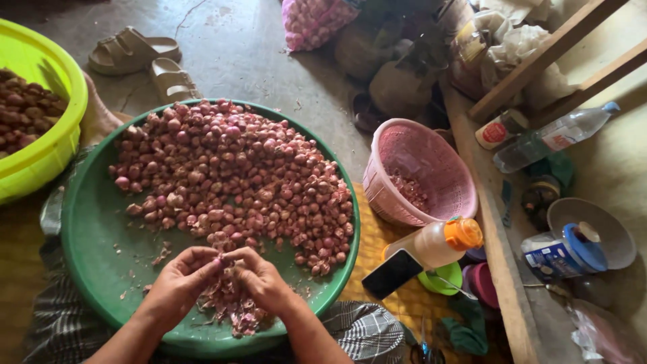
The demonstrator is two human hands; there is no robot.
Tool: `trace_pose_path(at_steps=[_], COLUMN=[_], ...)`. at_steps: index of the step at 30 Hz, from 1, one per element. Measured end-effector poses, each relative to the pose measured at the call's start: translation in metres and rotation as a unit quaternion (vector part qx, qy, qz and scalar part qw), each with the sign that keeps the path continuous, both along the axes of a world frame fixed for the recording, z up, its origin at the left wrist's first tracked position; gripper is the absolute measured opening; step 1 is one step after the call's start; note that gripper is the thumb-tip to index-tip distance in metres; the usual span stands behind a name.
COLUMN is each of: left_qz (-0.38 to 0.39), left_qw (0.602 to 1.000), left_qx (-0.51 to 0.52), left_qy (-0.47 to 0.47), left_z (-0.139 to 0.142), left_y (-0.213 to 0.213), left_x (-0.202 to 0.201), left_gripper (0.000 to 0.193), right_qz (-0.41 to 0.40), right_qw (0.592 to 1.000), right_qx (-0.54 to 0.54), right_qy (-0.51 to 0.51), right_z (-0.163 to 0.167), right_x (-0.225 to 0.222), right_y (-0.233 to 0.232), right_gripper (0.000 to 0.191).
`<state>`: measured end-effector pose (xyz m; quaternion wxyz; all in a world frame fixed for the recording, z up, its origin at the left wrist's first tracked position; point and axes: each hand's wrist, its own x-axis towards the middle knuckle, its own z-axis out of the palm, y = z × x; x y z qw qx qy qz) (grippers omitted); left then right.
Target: The person sits on the floor with a large green tray of unpeeled shallots on their lap, peeling the dry outer skins off the shallots by hand one at a time. They drop the removed skins onto the tray and place peeled shallots aside, occasionally reaching into a nearby yellow basin for more shallots.
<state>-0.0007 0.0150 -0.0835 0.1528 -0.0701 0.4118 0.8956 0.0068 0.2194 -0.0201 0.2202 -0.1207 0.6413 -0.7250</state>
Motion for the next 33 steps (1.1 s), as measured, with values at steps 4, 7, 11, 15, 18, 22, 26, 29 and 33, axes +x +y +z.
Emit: trace_pose_path(at_steps=[4,7,11,15,18,22,26,29,33], left_qz=[-0.008,-0.009,-0.007,-0.01,-0.005,-0.004,0.035,0.053,0.095], left_qw=[1.0,1.0,0.998,0.999,1.0,1.0,0.999,0.995,0.991], left_qx=[-0.004,0.017,0.057,0.039,-0.002,0.023,0.0,-0.087,-0.096], left_qy=[-0.005,-0.019,0.008,0.005,0.009,-0.017,-0.004,0.009,0.002], left_z=[0.006,0.01,0.01,0.007,0.005,0.002,-0.002,-0.003,-0.006], left_y=[0.0,-0.002,-0.001,0.0,0.0,0.001,0.003,0.007,0.014], left_x=[0.003,0.002,0.002,0.004,0.004,-0.002,-0.005,-0.004,-0.004], left_gripper=[0.032,0.033,0.031,0.034,0.037,0.035,0.024,0.018,0.018], right_qz=[-0.056,-0.052,-0.017,0.015,-0.011,-0.028,-0.029,-0.022,-0.019], right_qw=[0.995,0.981,1.0,1.0,0.992,0.998,0.999,0.999,0.999], right_qx=[0.068,0.07,-0.004,0.014,0.054,0.026,-0.028,-0.005,-0.003], right_qy=[0.043,0.175,-0.01,0.02,0.118,0.059,0.015,0.034,0.044], right_z=[0.0,0.007,0.014,0.008,0.004,0.004,0.002,-0.002,-0.005], right_x=[-0.007,-0.012,-0.002,0.002,0.0,-0.002,-0.002,0.0,-0.001], right_y=[0.002,0.005,0.006,0.003,0.003,0.004,-0.001,-0.005,-0.007], right_gripper=[0.031,0.035,0.041,0.035,0.032,0.033,0.034,0.033,0.027])
